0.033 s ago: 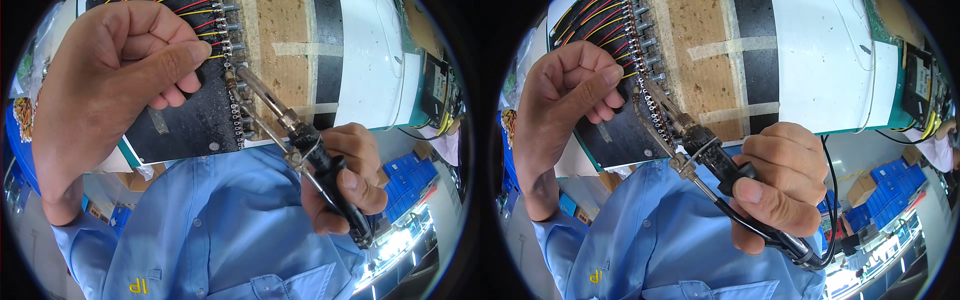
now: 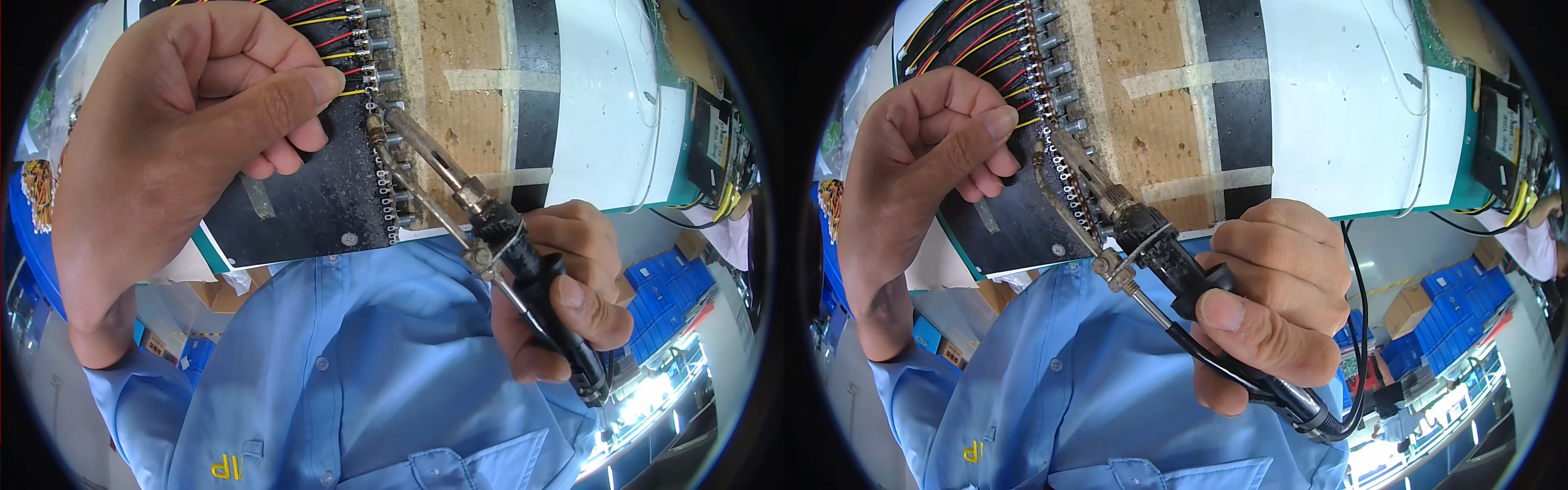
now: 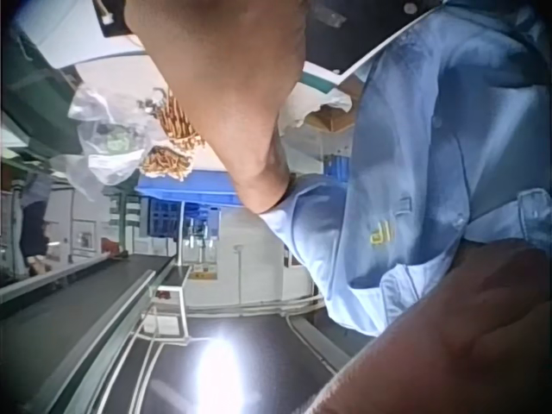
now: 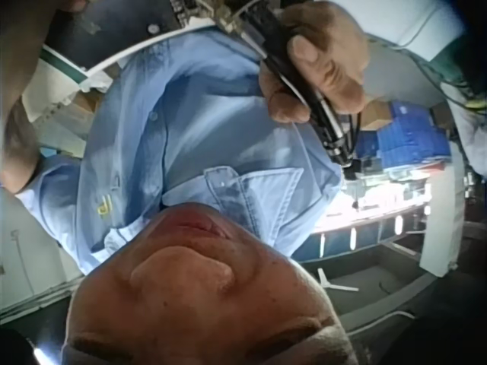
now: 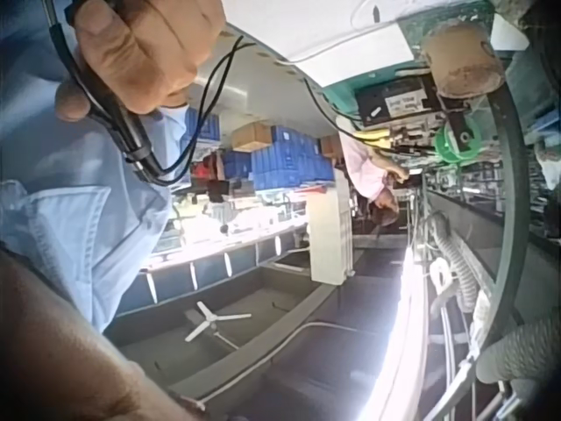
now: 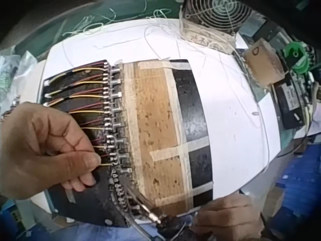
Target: The person is soldering a series of wires onto terminals on an assembly board.
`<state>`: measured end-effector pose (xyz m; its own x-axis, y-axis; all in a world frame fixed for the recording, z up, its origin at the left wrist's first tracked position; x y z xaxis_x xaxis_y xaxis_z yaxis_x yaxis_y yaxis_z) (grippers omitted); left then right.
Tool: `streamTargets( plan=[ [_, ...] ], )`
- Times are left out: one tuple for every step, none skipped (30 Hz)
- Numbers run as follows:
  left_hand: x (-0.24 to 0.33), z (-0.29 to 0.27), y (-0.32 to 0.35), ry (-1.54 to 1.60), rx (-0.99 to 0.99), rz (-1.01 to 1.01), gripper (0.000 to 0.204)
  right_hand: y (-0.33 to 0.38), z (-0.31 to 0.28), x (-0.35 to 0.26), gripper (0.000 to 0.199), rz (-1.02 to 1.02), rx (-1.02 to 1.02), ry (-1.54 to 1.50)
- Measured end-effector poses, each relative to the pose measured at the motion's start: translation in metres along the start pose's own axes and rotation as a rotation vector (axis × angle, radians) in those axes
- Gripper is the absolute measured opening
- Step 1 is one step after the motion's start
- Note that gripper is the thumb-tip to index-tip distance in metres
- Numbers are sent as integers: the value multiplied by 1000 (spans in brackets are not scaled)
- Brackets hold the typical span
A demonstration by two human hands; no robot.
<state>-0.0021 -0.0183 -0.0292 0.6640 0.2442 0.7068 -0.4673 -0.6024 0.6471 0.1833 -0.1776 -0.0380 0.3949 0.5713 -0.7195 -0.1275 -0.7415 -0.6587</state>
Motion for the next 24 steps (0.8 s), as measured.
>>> streamTargets(
  plan=[
    [2,2,-1,0,1,0,19,0,0,0,49,-2,-2,1],
    [4,4,-2,-1,1,1,19,0,0,0,49,-5,5,-2],
    [7,7,-2,-5,0,5,19,0,0,0,50,-2,4,-8],
    [11,10,-2,7,23,49,19,0,-1,1,50,8,12,-22],
    [14,12,-2,17,45,94,19,0,-1,1,50,22,13,-38],
    [18,15,0,44,92,182,19,0,-2,1,50,26,30,-62],
    [21,12,-2,40,94,182,20,-1,-1,1,51,33,5,-51],
    [20,15,-1,37,96,182,20,-1,-1,2,51,31,-3,-48],
    [18,11,-4,5,52,96,20,-2,-1,2,51,29,-10,-46],
    [15,11,-4,-9,29,55,20,-2,-1,2,51,26,-15,-45],
    [13,12,-5,-23,6,15,20,-2,-1,2,52,23,-18,-45],
    [12,8,-4,-20,5,20,20,-2,-1,2,52,22,-21,-45],
    [12,10,-4,8,22,62,20,-2,-1,2,52,22,-23,-45],
    [12,8,-2,35,37,104,19,-2,0,2,52,24,-23,-42],
    [13,11,0,86,70,183,19,-2,0,2,52,29,-19,-38],
    [11,10,1,86,70,180,19,-1,0,1,51,35,-14,-34],
    [10,9,1,86,70,176,18,-1,0,1,51,45,-5,-29],
    [7,6,0,36,38,89,18,-1,0,0,51,61,16,-31],
    [4,6,0,12,23,50,18,0,0,-1,51,78,36,-34],
    [3,2,-1,-12,6,11,17,1,1,-1,50,102,69,-44],
    [2,2,0,-12,5,20,17,1,0,-1,50,126,92,-60],
    [2,0,0,-10,5,20,17,3,1,-2,50,139,94,-58],
    [2,0,-1,-8,4,20,16,4,1,-2,51,152,88,-60],
    [2,0,0,-4,5,14,16,5,1,-2,51,160,83,-63]
  ],
)
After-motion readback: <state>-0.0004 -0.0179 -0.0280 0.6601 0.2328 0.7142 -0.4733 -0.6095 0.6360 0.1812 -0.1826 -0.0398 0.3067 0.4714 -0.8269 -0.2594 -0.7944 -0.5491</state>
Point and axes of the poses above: each hand's wrist, its own y-axis away from the middle knuckle, its own z-axis out of the palm, x = y × z, the point moved 4 cm from there along -y, towards the middle knuckle, and after that the axes turned 3 degrees about y, right-handed, at the moved point
